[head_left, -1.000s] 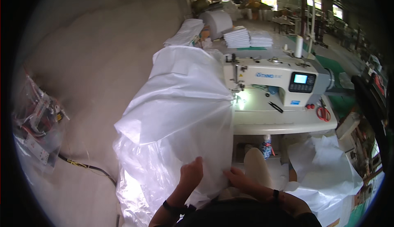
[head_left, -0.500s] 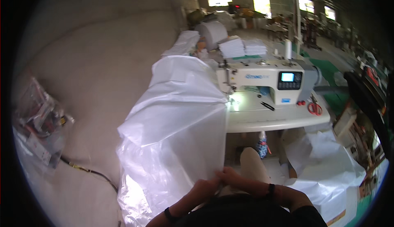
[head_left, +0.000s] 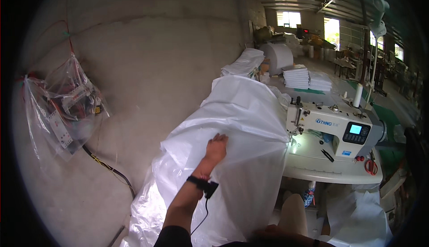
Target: Sewing large white plastic sheets using an industrial sewing machine in a factory setting.
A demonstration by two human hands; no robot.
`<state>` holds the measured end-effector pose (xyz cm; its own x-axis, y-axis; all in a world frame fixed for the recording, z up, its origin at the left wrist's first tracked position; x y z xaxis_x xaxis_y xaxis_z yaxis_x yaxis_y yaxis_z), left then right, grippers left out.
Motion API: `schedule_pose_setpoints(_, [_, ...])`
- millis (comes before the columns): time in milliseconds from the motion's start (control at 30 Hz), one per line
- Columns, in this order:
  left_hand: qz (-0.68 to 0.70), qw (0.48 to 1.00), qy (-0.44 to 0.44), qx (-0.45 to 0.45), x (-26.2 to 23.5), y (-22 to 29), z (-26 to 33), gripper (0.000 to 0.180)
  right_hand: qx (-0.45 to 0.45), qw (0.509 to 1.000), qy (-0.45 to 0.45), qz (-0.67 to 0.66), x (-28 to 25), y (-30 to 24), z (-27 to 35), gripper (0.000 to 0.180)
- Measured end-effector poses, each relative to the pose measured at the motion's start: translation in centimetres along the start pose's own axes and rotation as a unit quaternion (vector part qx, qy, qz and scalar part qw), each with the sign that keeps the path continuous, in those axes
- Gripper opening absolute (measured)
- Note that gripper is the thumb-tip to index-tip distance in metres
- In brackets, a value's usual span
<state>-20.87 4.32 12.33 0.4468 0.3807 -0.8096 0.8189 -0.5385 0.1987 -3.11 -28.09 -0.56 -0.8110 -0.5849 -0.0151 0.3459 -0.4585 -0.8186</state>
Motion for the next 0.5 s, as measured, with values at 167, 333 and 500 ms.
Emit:
schedule_pose_setpoints(167, [-0.159, 0.983, -0.087, 0.017, 2.4, -4.8, -4.9, 0.034, -0.066, 0.998, -0.005, 0.001, -0.4, 1.2, -2.0, 0.036])
schedule_pose_setpoints(333, [-0.159, 0.892, -0.410, -0.103, 2.5, -7.4, -3.9, 0.030, -0.071, 0.996, -0.051, 0.004, -0.6, 2.7, -2.9, 0.044])
schedule_pose_setpoints(500, [0.050, 0.949, -0.292, -0.105, 0.5, -6.8, -2.5, 0.030, -0.076, 0.990, -0.089, 0.078, -0.3, 2.8, -3.9, 0.037])
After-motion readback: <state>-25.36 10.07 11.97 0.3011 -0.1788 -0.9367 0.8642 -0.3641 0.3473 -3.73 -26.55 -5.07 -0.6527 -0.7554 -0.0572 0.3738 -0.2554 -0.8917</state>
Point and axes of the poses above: each hand's wrist, its own z-axis away from the middle knuckle, its own x-axis out of the palm, y = z × x, the point moved 7 cm from there along -z, towards the middle knuckle, and after that the axes turned 6 degrees about z, right-handed, at the moved point
